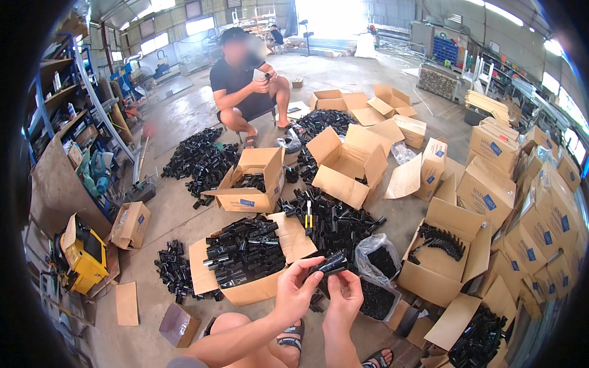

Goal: The person sorts black plastic parts from boxes on the floor, picking up pieces individually and placing them into a small bag.

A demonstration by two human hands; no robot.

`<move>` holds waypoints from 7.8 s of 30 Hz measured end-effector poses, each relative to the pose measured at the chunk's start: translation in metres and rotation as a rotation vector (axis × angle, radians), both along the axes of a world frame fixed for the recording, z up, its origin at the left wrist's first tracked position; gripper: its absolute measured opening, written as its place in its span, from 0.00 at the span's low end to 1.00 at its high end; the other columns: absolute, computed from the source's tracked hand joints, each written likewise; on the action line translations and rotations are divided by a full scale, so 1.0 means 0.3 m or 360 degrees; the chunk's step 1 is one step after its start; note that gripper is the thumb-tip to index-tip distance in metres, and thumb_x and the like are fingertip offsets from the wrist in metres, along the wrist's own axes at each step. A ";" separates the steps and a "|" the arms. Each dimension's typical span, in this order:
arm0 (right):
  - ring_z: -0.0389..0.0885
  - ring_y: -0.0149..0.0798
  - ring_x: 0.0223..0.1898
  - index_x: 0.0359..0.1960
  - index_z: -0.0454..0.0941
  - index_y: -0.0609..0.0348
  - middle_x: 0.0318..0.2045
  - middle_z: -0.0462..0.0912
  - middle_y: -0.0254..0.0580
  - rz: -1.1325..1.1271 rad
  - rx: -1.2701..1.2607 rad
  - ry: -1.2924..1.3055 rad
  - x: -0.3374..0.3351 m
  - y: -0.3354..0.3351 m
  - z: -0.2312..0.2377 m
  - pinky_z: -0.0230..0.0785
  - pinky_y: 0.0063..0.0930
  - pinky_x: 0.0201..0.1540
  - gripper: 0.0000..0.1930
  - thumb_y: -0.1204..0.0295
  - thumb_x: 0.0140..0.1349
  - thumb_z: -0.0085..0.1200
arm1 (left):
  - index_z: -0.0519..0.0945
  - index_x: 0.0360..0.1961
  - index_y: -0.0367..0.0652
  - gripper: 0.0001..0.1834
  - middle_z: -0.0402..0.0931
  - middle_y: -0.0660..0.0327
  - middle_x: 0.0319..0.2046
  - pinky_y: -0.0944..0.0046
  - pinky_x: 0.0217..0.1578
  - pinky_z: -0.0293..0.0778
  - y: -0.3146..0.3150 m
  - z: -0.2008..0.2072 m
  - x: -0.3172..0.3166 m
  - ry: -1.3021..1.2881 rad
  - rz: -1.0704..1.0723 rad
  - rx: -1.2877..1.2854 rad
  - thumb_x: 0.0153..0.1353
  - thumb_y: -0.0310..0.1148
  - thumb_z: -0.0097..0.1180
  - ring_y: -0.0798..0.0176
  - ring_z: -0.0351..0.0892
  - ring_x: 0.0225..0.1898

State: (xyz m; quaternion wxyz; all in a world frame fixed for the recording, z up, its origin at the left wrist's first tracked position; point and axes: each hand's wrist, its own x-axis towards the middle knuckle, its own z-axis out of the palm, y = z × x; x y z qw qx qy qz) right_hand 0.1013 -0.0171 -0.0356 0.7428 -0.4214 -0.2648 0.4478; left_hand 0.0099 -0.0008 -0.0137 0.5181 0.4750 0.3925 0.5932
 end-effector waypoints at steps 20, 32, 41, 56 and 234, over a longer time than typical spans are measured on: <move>0.79 0.29 0.47 0.45 0.82 0.67 0.51 0.78 0.40 -0.0083 0.0026 -0.0291 0.004 -0.004 -0.013 0.73 0.23 0.51 0.08 0.78 0.66 0.61 | 0.78 0.57 0.34 0.17 0.81 0.61 0.48 0.71 0.51 0.72 0.007 -0.011 0.013 -0.0020 0.0030 0.0058 0.68 0.19 0.58 0.72 0.77 0.48; 0.79 0.26 0.47 0.49 0.80 0.66 0.46 0.84 0.37 0.0034 -0.0049 -0.0036 0.006 -0.011 -0.016 0.70 0.22 0.54 0.10 0.77 0.68 0.59 | 0.79 0.57 0.35 0.16 0.81 0.61 0.47 0.71 0.50 0.72 0.015 -0.028 0.014 -0.0065 0.0026 0.0043 0.68 0.19 0.58 0.73 0.77 0.47; 0.75 0.23 0.41 0.44 0.79 0.69 0.49 0.78 0.36 -0.0035 -0.0055 -0.0267 0.004 -0.001 -0.042 0.68 0.19 0.44 0.11 0.71 0.74 0.54 | 0.80 0.55 0.35 0.15 0.82 0.60 0.49 0.70 0.53 0.72 0.013 -0.023 0.018 -0.0068 0.0029 0.0017 0.68 0.19 0.58 0.72 0.77 0.49; 0.78 0.25 0.42 0.48 0.80 0.67 0.45 0.82 0.38 -0.0089 -0.0042 -0.0315 -0.018 -0.015 -0.015 0.70 0.21 0.45 0.10 0.72 0.71 0.57 | 0.80 0.55 0.35 0.15 0.83 0.61 0.46 0.71 0.49 0.74 0.006 -0.013 0.014 -0.0027 0.0046 -0.0017 0.68 0.19 0.57 0.74 0.78 0.45; 0.82 0.59 0.54 0.49 0.80 0.59 0.49 0.84 0.57 0.0228 -0.1376 -0.2087 0.825 0.667 -1.130 0.73 0.47 0.57 0.22 0.64 0.54 0.66 | 0.80 0.28 0.37 0.03 0.83 0.48 0.26 0.52 0.28 0.81 0.013 -0.197 -0.024 0.2117 -0.0902 0.0434 0.51 0.25 0.60 0.47 0.87 0.30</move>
